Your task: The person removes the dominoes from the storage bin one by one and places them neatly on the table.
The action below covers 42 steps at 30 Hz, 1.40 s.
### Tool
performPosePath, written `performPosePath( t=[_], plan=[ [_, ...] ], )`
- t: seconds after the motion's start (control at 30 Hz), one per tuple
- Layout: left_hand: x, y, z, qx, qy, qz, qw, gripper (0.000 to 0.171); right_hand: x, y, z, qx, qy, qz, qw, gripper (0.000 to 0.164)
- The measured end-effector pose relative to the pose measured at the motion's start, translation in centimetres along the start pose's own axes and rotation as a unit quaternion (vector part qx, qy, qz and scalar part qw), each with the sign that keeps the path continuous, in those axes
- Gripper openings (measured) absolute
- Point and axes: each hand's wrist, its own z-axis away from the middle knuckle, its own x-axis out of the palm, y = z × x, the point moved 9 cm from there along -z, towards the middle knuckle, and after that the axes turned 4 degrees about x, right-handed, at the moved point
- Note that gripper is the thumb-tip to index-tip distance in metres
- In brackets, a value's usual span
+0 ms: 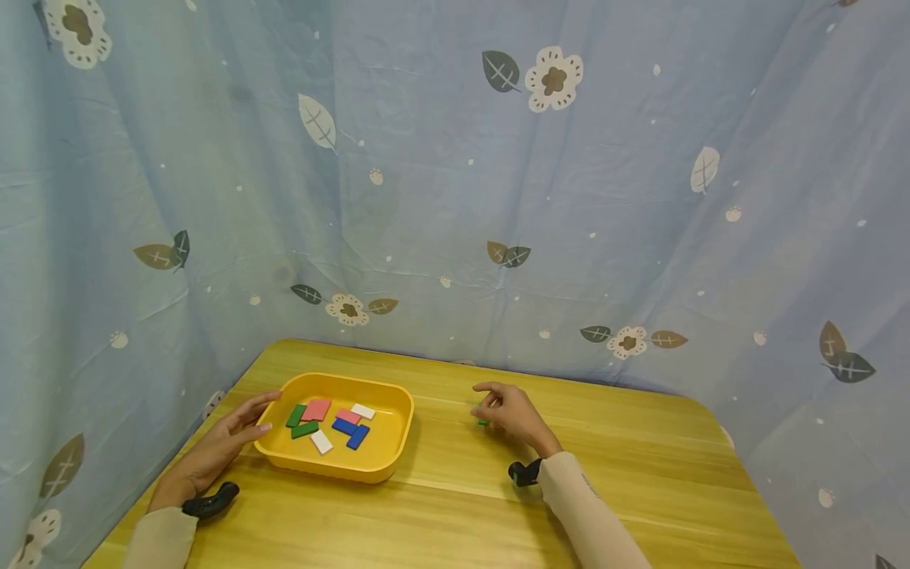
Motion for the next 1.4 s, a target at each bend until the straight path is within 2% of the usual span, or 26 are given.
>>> performPosePath(
  t=[0.23, 0.67, 0.93, 1.17, 1.4],
  plan=[
    [0.0, -0.1, 0.0, -0.002, -0.001, 0.0, 1.0, 0.063, 1.2, -2.6, -0.7, -0.027, 0.014, 0.006, 1.0, 0.044],
    [-0.1, 0.2, 0.0, 0.007, 0.0, -0.001, 1.0, 0.063, 4.5, -7.9, -1.4, -0.086, -0.019, -0.033, 0.996, 0.043],
    [0.0, 0.2, 0.0, 0.006, -0.002, 0.003, 1.0, 0.063, 6.8, -10.0, -1.7, -0.113, -0.038, -0.027, 0.993, 0.041],
    [0.1, 0.0, 0.0, 0.003, -0.006, 0.005, 1.0, 0.062, 8.8, -11.9, -2.2, -0.133, -0.045, -0.004, 0.99, 0.044],
    [0.0, 0.1, -0.1, 0.009, -0.01, 0.003, 0.9999, 0.062, 10.7, -14.0, -2.5, -0.155, -0.061, 0.014, 0.986, 0.04]
  ],
)
